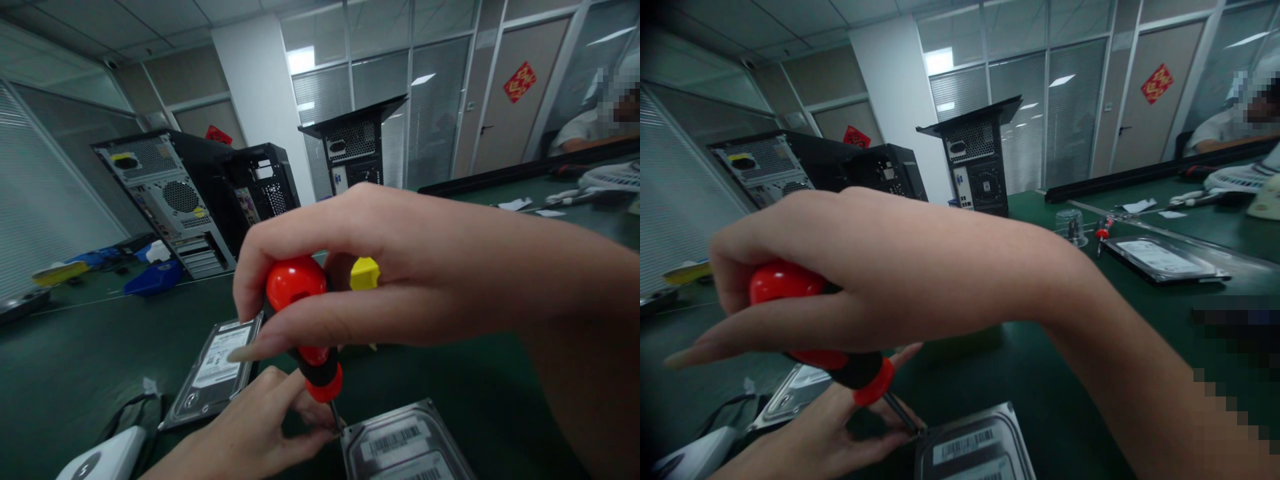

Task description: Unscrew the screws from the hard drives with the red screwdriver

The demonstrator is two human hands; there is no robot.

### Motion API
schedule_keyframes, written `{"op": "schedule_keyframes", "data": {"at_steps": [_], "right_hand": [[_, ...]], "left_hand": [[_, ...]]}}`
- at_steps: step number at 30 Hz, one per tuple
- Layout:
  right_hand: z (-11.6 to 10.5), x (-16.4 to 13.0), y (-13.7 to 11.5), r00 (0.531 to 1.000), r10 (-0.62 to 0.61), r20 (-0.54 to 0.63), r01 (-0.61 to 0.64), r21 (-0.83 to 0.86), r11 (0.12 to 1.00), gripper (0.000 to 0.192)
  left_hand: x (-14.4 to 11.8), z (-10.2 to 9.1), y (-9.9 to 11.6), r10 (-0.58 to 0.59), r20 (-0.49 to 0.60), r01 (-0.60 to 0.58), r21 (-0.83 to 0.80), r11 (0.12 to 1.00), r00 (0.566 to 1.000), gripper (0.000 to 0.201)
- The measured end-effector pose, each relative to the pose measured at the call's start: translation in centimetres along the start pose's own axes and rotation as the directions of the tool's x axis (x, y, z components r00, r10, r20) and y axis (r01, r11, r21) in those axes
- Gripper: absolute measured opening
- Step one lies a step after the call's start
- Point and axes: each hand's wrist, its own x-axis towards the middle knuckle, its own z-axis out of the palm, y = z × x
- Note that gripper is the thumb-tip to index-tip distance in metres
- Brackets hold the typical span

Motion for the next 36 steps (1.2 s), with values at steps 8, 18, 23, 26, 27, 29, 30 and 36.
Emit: {"op": "schedule_keyframes", "data": {"at_steps": [8, 18, 23, 26, 27, 29, 30, 36], "right_hand": [[-0.12, -0.17, -0.15, 1.0, -0.022, -0.006, 0.022, -0.008, 1.0, 0.019], [-0.19, -0.2, -0.28, 0.998, -0.064, -0.013, 0.063, -0.062, 0.996, 0.015], [-0.15, -0.11, -0.33, 0.998, -0.059, -0.006, 0.058, -0.048, 0.997, 0.015], [-0.18, -0.14, -0.19, 0.998, -0.067, -0.012, 0.067, -0.006, 0.998, 0.014], [-0.19, -0.16, -0.14, 0.997, -0.071, -0.02, 0.071, 0.001, 0.998, 0.017], [-0.19, -0.21, -0.07, 0.997, -0.072, -0.028, 0.073, 0.004, 0.997, 0.022], [-0.19, -0.23, -0.06, 0.997, -0.067, -0.027, 0.067, -0.001, 0.998, 0.022], [-0.22, -0.23, -0.15, 0.997, -0.083, 0.003, 0.083, -0.078, 0.994, 0.029]], "left_hand": [[0.07, 0.26, -0.33, 0.033, -0.047, -0.034, -0.021, 0.999, 0.998, 0.007], [-0.28, 0.65, -0.4, -0.065, -0.034, 0.067, 0.041, 0.997, 0.997, 0.01], [-0.03, 0.63, -0.11, -0.115, -0.044, 0.117, 0.061, 0.991, 0.992, 0.016], [-0.06, 0.7, -0.24, -0.095, -0.066, 0.099, 0.067, 0.993, 0.993, 0.015], [-0.09, 0.72, -0.31, -0.081, -0.063, 0.085, 0.071, 0.994, 0.995, 0.015], [-0.09, 0.72, -0.38, -0.053, -0.053, 0.057, 0.073, 0.996, 0.997, 0.016], [-0.06, 0.68, -0.35, -0.044, -0.048, 0.048, 0.073, 0.996, 0.998, 0.016], [0.22, 0.24, 0.31, -0.018, -0.026, 0.021, 0.091, 0.996, 0.999, 0.017]]}}
